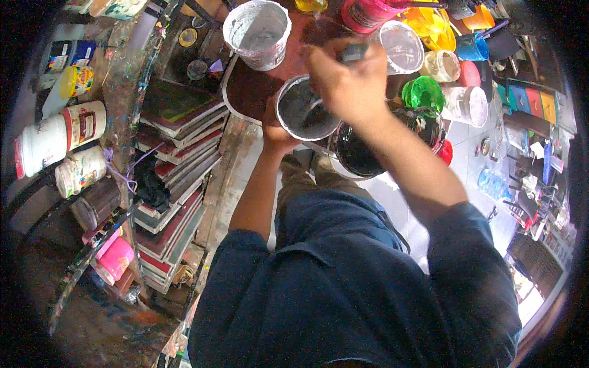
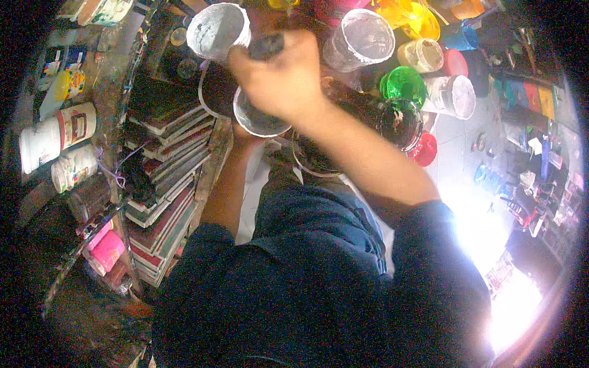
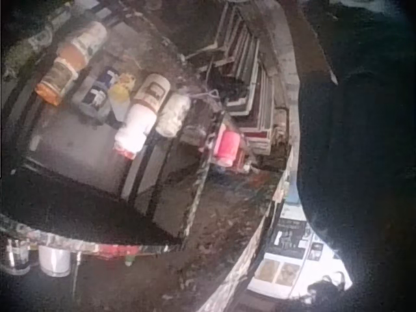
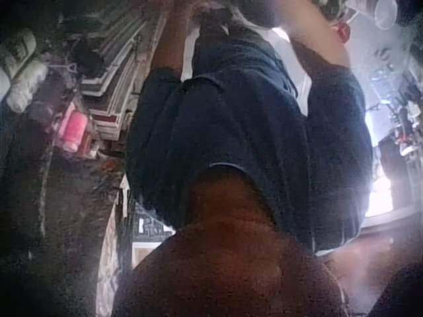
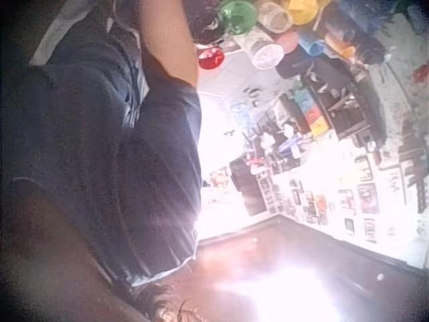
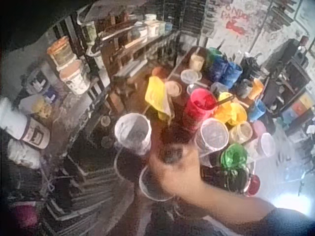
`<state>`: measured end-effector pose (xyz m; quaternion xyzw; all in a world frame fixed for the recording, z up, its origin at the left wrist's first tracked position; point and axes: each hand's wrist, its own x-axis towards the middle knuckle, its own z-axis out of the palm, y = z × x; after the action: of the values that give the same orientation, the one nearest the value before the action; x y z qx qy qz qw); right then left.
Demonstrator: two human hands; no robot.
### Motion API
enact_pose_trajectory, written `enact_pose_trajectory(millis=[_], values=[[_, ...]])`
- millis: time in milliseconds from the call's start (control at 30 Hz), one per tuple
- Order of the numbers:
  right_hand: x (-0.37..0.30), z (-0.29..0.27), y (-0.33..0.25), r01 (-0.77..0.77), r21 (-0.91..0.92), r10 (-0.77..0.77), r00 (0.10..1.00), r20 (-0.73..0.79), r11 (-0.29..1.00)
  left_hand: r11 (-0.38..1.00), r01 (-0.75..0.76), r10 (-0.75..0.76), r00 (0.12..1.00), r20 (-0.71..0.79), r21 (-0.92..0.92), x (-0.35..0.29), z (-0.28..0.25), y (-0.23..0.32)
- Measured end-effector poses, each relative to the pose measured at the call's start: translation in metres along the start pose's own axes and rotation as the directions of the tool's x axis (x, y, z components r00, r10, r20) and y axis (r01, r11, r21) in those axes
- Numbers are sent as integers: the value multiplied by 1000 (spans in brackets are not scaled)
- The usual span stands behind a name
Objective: The person mixes dark paint in a small container using a stick, then scrapes white paint from a larger container into a smaller one using a spatula. Finally, the person picks up a black t-shirt and places it on a heat press machine.
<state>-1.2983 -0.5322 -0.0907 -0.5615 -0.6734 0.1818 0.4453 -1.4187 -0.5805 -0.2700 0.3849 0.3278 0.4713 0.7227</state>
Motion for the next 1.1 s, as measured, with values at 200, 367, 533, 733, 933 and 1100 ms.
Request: enact_pose_trajectory(millis=[200,367,533,733,933,1100], values=[[2,-17,-1,311,-248,-347,931,-116,918,892,33,-52,998,-30,-452,3,3,5],[-33,-24,-10,4,186,-29,991,131,983,652,235,-236,966,102,-721,4,-3,3],[-4,-23,-16,4,381,3,1000,-18,925,486,287,-192,957,220,-826,12,-12,-8],[-20,-31,-6,-112,314,83,991,103,943,982,-51,69,994,-88,184,7,-22,-24],[-7,-21,7,205,-137,-196,978,76,969,979,-81,70,995,65,186,5,-6,10],[-9,-10,-2,-196,490,298,944,-140,849,949,70,-40,994,104,-306,9,3,17]])
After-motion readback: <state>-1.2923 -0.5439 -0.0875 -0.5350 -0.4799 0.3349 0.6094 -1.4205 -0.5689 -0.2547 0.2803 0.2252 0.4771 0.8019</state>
